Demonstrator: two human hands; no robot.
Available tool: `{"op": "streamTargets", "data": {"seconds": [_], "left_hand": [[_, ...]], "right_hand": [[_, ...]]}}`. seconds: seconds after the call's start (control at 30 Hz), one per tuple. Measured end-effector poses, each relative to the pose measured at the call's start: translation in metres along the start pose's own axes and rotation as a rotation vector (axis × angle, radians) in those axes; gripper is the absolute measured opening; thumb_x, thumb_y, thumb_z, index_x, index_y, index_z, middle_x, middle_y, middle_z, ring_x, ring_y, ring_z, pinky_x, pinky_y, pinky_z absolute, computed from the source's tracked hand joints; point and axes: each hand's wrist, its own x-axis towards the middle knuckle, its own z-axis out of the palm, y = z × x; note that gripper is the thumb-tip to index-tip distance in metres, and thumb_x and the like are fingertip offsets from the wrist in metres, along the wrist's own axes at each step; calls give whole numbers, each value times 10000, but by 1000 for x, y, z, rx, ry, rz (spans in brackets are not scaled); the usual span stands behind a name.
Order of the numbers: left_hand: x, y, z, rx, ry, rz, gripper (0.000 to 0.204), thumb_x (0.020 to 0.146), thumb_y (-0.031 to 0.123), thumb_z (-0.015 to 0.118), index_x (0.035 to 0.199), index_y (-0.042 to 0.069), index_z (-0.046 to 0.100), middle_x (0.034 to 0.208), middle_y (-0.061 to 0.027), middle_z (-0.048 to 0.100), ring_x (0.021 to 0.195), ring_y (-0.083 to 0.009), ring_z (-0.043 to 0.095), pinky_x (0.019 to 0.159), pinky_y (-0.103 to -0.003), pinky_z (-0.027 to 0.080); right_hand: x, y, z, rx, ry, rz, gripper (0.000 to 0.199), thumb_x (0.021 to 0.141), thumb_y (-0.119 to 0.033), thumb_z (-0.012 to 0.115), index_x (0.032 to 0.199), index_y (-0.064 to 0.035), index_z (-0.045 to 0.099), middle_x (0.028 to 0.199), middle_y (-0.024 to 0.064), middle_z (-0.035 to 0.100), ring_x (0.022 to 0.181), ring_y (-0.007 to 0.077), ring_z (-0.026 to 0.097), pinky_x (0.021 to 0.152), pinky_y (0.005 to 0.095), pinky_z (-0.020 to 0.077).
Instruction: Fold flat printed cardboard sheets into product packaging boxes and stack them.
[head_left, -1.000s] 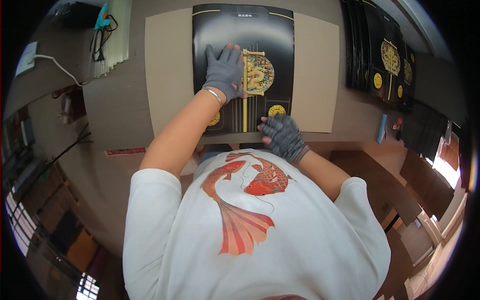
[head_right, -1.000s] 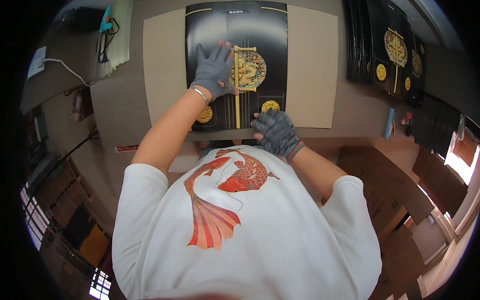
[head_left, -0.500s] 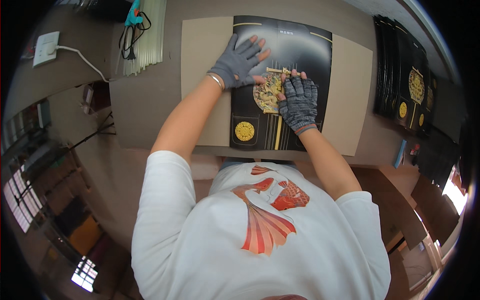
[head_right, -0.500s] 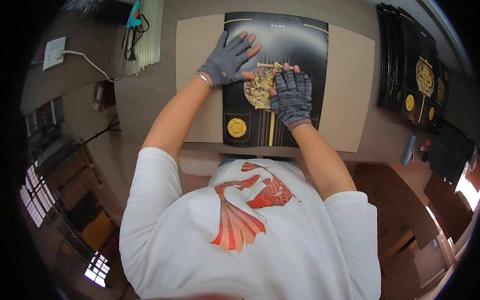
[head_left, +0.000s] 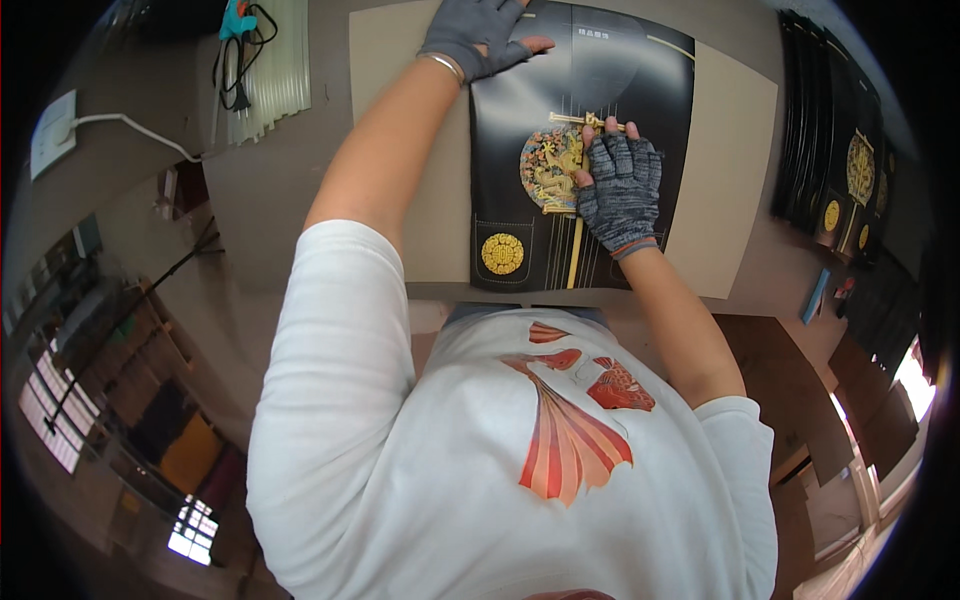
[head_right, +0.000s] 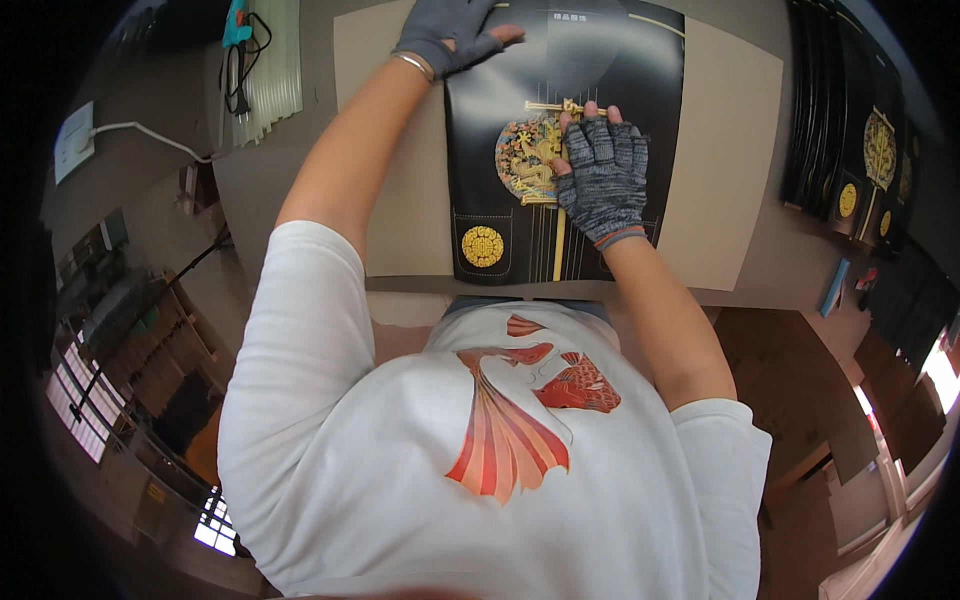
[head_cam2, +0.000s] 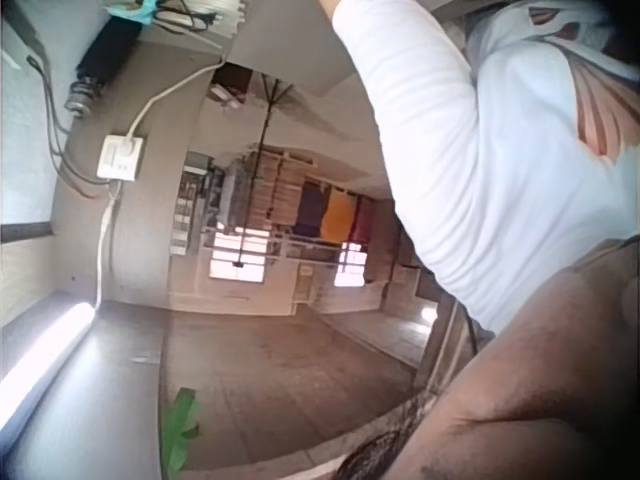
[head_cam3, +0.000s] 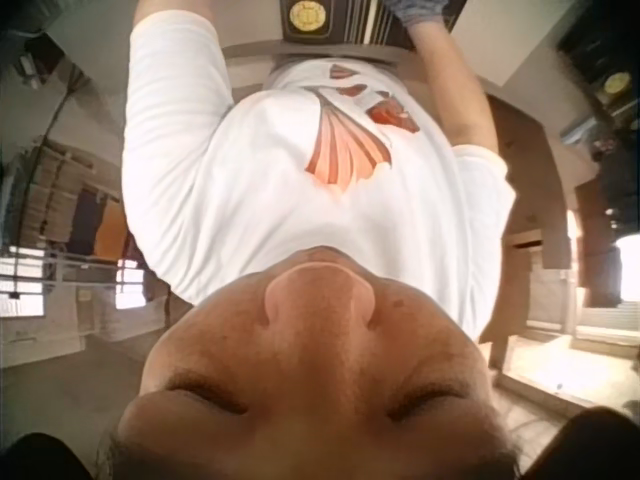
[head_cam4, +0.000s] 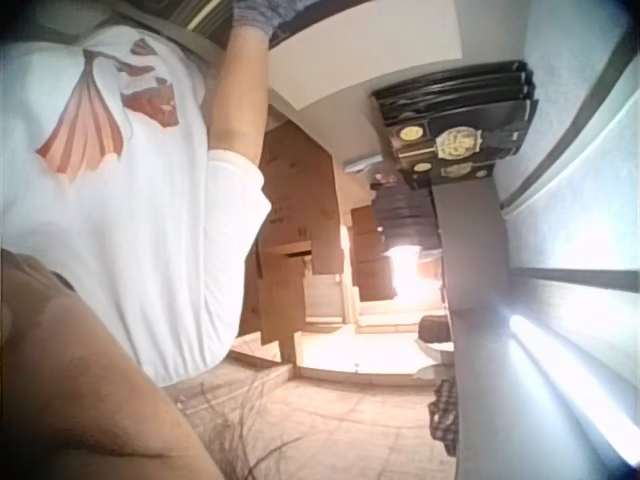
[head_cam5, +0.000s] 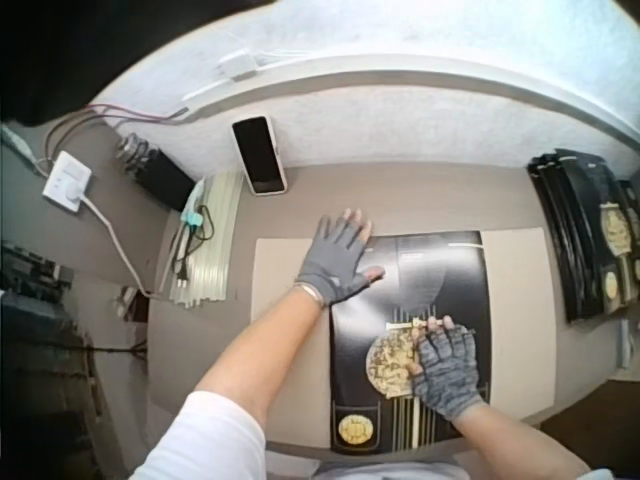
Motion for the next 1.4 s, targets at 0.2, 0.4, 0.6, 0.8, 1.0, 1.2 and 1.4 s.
{"op": "streamTargets", "data": {"seconds": [0.2, 0.4, 0.6, 0.8, 1.0, 1.2, 1.4], "left_hand": [[-92, 66, -1, 9, -20, -7, 900, 873, 694, 428, 1464, 18, 362, 1537, -213, 313, 1440, -377, 252, 1154, -561, 178], [-198, 156, -20, -144, -108, -39, 944, 827, 693, 507, 1448, -4, 372, 1541, -223, 300, 1442, -387, 245, 1154, -574, 166], [-251, 193, -10, -281, -52, -116, 1072, 692, 690, 654, 1453, -7, 364, 1548, -235, 281, 1457, -399, 204, 1159, -573, 162], [-252, 221, -5, -223, -75, -197, 979, 755, 592, 654, 1460, -14, 348, 1541, -285, 253, 1450, -437, 194, 1169, -562, 145], [-246, 249, -12, -237, -52, -328, 757, 837, 459, 588, 1459, 71, 402, 1566, -236, 239, 1468, -425, 138, 1157, -611, 83], [-248, 237, -2, -230, -22, -231, 711, 834, 483, 609, 1457, 194, 426, 1575, -106, 288, 1462, -379, 182, 1136, -628, 124], [-252, 238, 0, -203, -20, -221, 694, 843, 510, 603, 1442, 196, 449, 1574, -99, 294, 1467, -365, 175, 1140, -625, 115]], "right_hand": [[-1, 4, 3, -26, 32, -15, 578, 906, -394, 556, 1452, -230, 461, 1492, 104, 424, 1404, 331, 331, 1147, 561, 186], [-4, 6, 6, -100, 46, -35, 552, 915, -432, 546, 1444, -295, 463, 1517, 84, 391, 1419, 340, 297, 1148, 556, 184], [0, 4, -16, -91, -138, -215, 528, 925, -511, 516, 1423, -342, 473, 1569, 78, 293, 1435, 447, 194, 1108, 678, 109], [-5, 5, -5, -155, -96, -210, 559, 922, -474, 527, 1445, -297, 445, 1554, 92, 320, 1434, 410, 234, 1121, 650, 134], [-6, 6, 5, -120, 51, -288, 544, 923, -382, 557, 1431, -202, 476, 1498, 125, 413, 1411, 355, 319, 1149, 533, 202], [-3, 1, -10, -126, 14, -289, 502, 915, -426, 568, 1378, -235, 537, 1491, 107, 425, 1411, 352, 314, 1127, 581, 198], [0, -11, -70, -199, -50, -609, 463, 845, -550, 607, 1171, -232, 690, 1315, 67, 564, 1331, 296, 420, 1129, 588, 224]]}}
